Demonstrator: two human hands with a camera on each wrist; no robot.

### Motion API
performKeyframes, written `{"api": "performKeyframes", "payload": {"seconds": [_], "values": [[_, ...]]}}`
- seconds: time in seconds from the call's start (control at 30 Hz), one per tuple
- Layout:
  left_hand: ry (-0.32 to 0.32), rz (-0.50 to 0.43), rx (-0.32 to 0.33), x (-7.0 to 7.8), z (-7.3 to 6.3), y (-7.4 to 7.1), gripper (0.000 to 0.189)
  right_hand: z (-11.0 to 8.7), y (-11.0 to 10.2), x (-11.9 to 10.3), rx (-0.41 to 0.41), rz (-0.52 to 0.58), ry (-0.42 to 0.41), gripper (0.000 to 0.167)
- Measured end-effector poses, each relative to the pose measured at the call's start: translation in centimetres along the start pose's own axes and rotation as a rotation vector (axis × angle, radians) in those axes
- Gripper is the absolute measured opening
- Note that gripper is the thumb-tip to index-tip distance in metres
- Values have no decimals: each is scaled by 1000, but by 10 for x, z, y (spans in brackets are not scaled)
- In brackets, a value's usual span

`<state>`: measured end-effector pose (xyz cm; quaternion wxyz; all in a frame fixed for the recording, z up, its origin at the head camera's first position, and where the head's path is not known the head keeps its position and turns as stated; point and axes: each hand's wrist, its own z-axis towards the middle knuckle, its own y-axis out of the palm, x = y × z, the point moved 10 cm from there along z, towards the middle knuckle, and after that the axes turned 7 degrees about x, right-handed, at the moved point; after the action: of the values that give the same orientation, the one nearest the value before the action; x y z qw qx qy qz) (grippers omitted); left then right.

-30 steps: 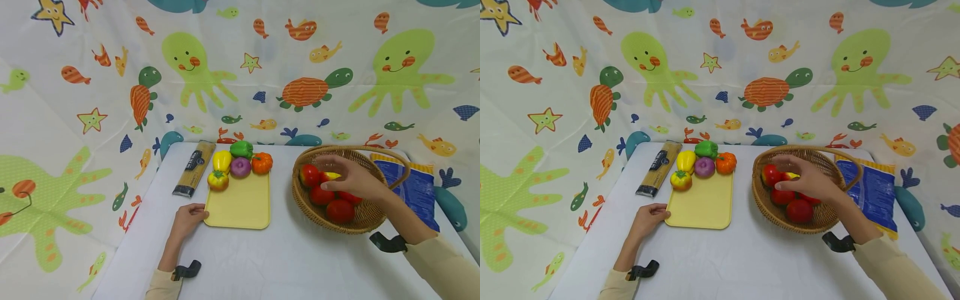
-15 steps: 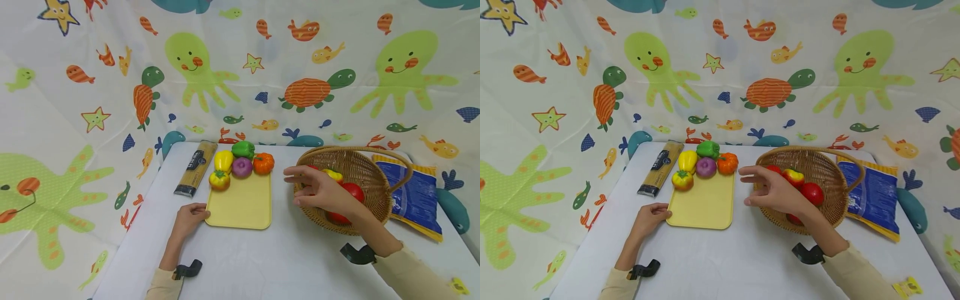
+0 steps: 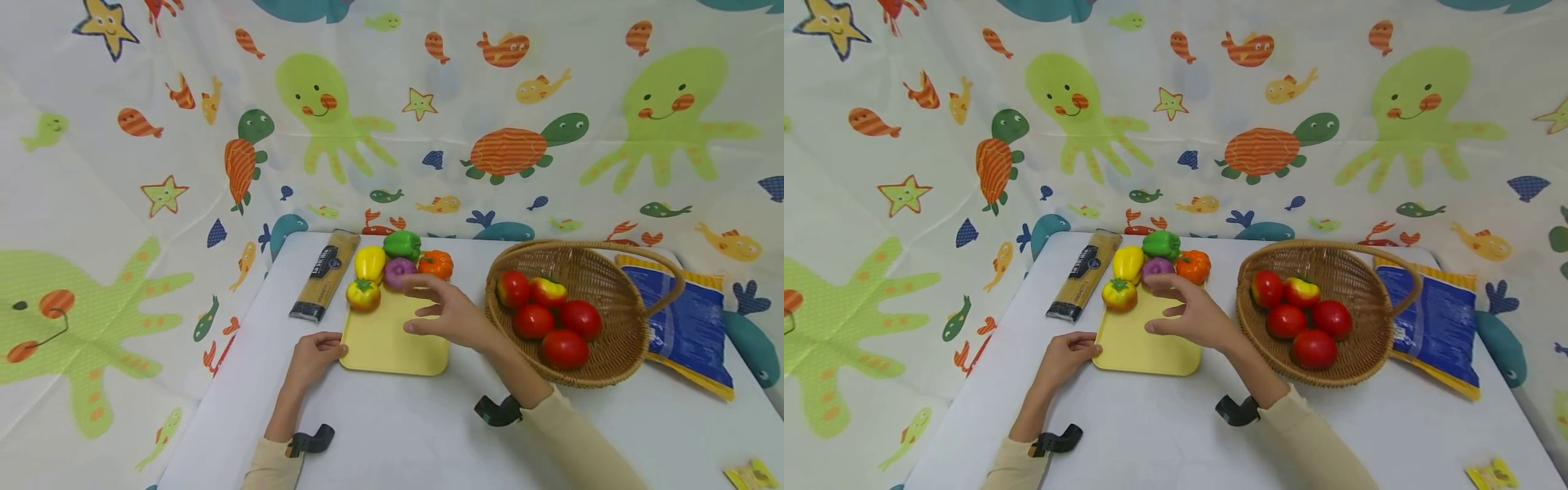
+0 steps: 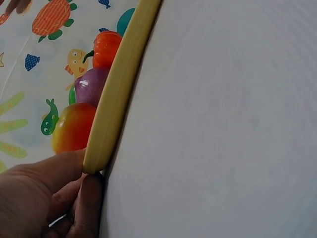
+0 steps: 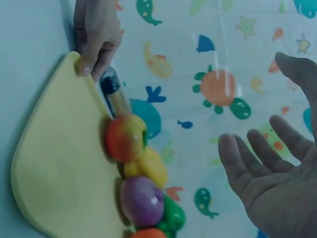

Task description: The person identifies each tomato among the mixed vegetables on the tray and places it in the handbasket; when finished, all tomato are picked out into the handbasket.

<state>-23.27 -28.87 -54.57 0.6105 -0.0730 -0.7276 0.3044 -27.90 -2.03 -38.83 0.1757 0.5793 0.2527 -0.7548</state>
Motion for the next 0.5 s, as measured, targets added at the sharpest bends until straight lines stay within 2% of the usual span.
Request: {"api": "performKeyframes", "payload": {"seconds": [0.27,0.5], "values": [[21,4,13,6,4,-5,32,38,16,51,149,-32,121,77],[6,1,3,-1,2,0,31,54,30,92,240,-96,198,76]]}}
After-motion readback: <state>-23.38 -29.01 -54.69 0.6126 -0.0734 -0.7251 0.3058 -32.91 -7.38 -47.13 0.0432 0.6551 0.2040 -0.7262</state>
